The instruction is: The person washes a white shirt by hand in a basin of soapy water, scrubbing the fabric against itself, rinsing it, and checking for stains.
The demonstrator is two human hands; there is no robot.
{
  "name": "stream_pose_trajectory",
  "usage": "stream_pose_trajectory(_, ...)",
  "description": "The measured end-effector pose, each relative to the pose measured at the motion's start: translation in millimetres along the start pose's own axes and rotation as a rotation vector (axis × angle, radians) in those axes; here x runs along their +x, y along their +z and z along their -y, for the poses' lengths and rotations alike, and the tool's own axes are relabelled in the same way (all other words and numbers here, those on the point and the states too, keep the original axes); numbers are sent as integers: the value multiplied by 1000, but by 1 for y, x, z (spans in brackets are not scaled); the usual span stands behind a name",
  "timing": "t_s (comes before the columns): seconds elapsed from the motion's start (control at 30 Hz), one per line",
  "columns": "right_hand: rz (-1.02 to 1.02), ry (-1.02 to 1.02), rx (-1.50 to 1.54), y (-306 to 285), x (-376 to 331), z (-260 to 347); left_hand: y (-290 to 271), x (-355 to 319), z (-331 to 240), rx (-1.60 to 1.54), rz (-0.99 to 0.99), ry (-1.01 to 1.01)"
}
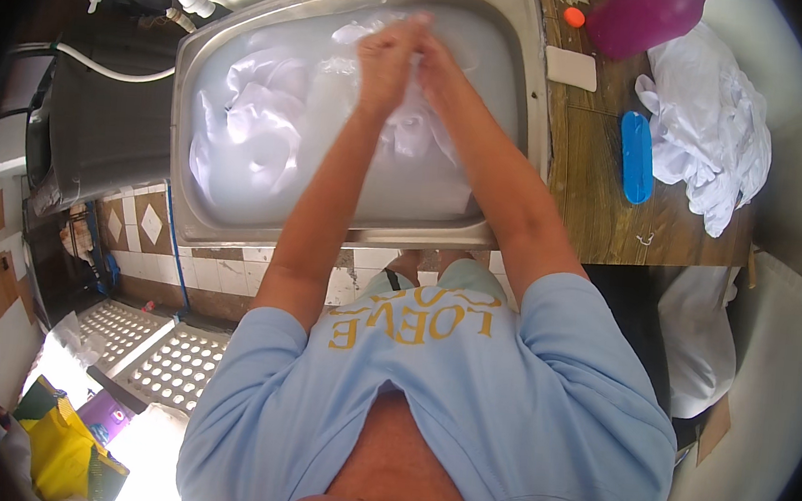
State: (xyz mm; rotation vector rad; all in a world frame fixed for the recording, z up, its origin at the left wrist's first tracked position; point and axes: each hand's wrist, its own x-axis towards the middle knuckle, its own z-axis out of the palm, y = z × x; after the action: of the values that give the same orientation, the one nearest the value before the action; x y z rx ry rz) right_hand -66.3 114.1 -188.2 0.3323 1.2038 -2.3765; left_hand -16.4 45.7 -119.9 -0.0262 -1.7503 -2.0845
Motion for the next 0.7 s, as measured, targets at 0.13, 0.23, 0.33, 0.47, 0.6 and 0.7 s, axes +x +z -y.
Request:
stream_pose_trajectory(0.13, 178, -301, -188, 13, -33, -3, 13, -11, 10, 444, 46, 459)
stream_pose_trajectory(0.23, 110, -11, 179, 31, -36, -3, -14, 18, 26, 368, -47, 71)
stream_pose_trajectory(0.33, -192, 158, 50, 41, -32, -1, -19, 20, 37, 409, -91, 134)
stream_pose_trajectory(0.47, 727, 176, 580, -36, 3, -19, -8, 20, 45, 387, -92, 197)
stream_pose_trajectory(0.6, -150, 191, 104, 37, -39, 17, -24, 21, 41, 350, -173, 123)
stream_pose_trajectory(0.7, 83, 183, 246, 11, -26, 16, -69, 31, 38, 444, -187, -196)
